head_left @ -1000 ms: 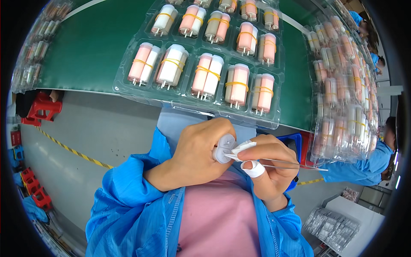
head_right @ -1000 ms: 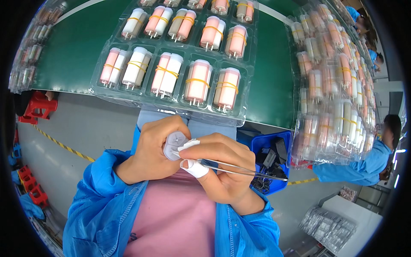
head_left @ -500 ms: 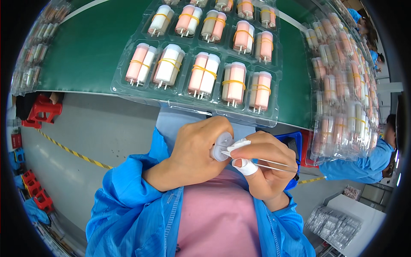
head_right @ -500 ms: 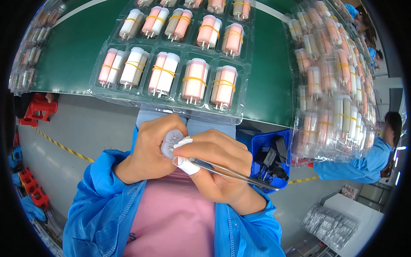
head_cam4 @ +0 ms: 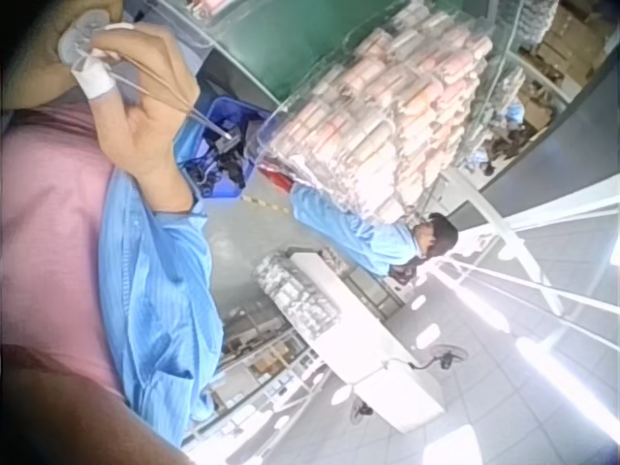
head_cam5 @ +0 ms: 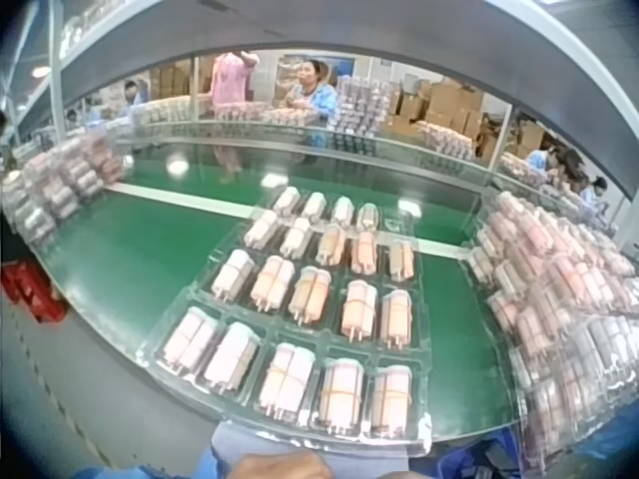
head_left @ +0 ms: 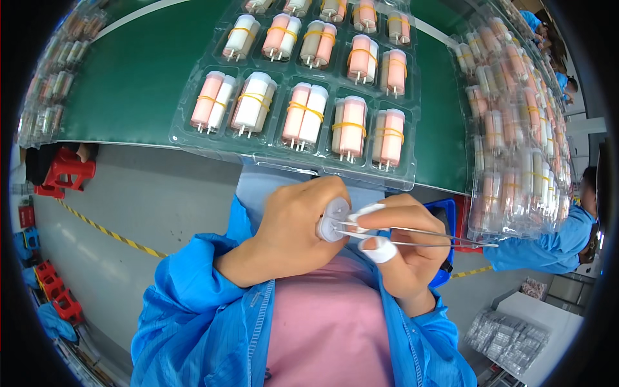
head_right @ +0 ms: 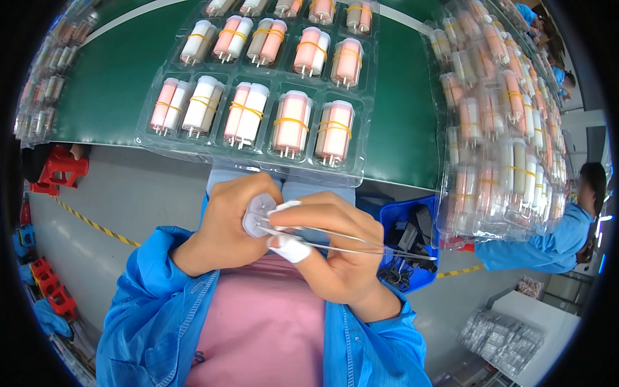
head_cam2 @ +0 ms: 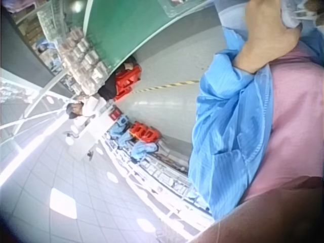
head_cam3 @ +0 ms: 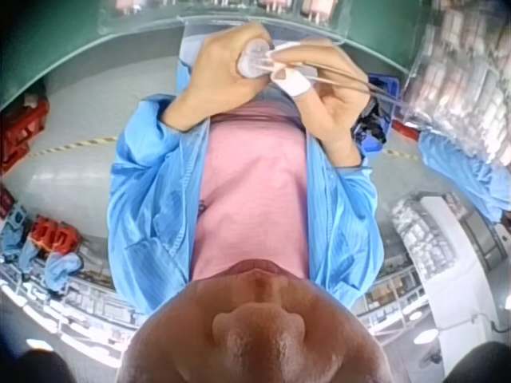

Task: Assembling small cylindrical components using tweezers and a cloth on a factory assembly line.

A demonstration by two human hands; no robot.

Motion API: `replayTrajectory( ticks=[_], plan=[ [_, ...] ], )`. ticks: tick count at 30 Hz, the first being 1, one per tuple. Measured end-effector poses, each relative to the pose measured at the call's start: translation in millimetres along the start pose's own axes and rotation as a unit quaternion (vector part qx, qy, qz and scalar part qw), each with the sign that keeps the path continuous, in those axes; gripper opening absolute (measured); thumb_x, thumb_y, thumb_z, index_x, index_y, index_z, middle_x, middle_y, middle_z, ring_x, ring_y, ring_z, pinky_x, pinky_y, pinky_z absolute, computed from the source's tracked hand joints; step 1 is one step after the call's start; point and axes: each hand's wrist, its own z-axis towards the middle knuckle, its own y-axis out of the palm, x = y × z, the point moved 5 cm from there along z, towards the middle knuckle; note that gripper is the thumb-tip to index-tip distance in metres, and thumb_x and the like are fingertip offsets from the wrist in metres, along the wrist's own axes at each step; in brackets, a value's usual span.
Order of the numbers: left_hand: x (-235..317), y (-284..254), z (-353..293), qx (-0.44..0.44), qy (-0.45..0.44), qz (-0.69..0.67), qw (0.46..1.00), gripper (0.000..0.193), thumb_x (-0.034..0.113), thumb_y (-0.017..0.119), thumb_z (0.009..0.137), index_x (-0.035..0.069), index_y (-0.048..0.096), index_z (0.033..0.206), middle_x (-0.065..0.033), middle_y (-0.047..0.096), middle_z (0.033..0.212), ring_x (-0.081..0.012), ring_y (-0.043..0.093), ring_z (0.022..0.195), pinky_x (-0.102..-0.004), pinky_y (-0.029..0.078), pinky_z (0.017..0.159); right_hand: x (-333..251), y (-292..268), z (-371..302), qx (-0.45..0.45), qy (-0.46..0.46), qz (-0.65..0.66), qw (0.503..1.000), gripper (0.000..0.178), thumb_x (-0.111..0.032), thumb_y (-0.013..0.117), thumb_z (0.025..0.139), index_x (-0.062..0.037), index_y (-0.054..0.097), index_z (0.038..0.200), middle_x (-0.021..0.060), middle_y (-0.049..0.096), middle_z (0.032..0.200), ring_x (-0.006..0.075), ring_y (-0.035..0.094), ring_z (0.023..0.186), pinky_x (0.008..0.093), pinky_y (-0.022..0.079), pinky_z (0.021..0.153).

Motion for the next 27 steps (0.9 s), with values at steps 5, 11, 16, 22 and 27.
replayTrajectory(
  ticks=[5,11,16,22,27],
  plan=[
    [2.0,1.4,0.2,-0.041,-0.038,-0.084,0.995,0.021,0.003,0.068,0.063,0.004,0.052,0.078,-0.0135,0.057,0.068,-0.0344,0.058,0.062,-0.0385,0.042,0.052,-0.5,-1.9,-2.3,-0.001,-0.006,0.015,1.000,0.022,0.000,0.073,0.070,0.0015,0.067,0.091,0.0143,0.066,0.085,0.0201,0.065,0.074,0.0272,0.050,0.065],
    [2.7,2.0,-0.9,-0.055,-0.051,-0.093,0.993,0.021,0.003,0.067,0.063,0.003,0.053,0.078,-0.0143,0.057,0.068,-0.0335,0.058,0.061,-0.0377,0.043,0.053,-1.0,-2.1,-1.9,-0.006,-0.009,0.002,1.000,0.019,-0.001,0.073,0.071,0.0015,0.067,0.089,0.0141,0.066,0.085,0.0201,0.064,0.076,0.0275,0.050,0.066],
    [5.2,2.1,-1.8,-0.077,-0.076,-0.095,0.990,0.020,0.003,0.066,0.064,0.003,0.054,0.079,-0.0149,0.058,0.068,-0.0328,0.059,0.061,-0.0373,0.043,0.054,4.0,-4.1,-2.6,0.025,0.013,0.012,1.000,0.017,-0.001,0.070,0.072,0.0010,0.068,0.088,0.0142,0.066,0.085,0.0201,0.064,0.075,0.0280,0.050,0.066],
    [4.6,4.0,-2.4,-0.096,-0.083,-0.106,0.986,0.020,0.004,0.066,0.064,0.002,0.055,0.081,-0.0159,0.059,0.070,-0.0332,0.059,0.062,-0.0379,0.044,0.055,4.4,-3.4,-0.6,0.010,0.008,0.016,1.000,0.017,-0.001,0.070,0.072,0.0005,0.068,0.088,0.0140,0.066,0.084,0.0201,0.064,0.074,0.0278,0.050,0.065],
    [4.8,5.5,-2.6,-0.103,-0.087,-0.108,0.985,0.020,0.004,0.066,0.064,0.002,0.055,0.081,-0.0162,0.059,0.071,-0.0339,0.058,0.063,-0.0385,0.044,0.055,4.6,-3.7,0.0,-0.001,-0.001,0.004,1.000,0.017,-0.001,0.069,0.071,-0.0002,0.068,0.088,0.0130,0.067,0.084,0.0200,0.065,0.074,0.0279,0.051,0.064]
  ],
)
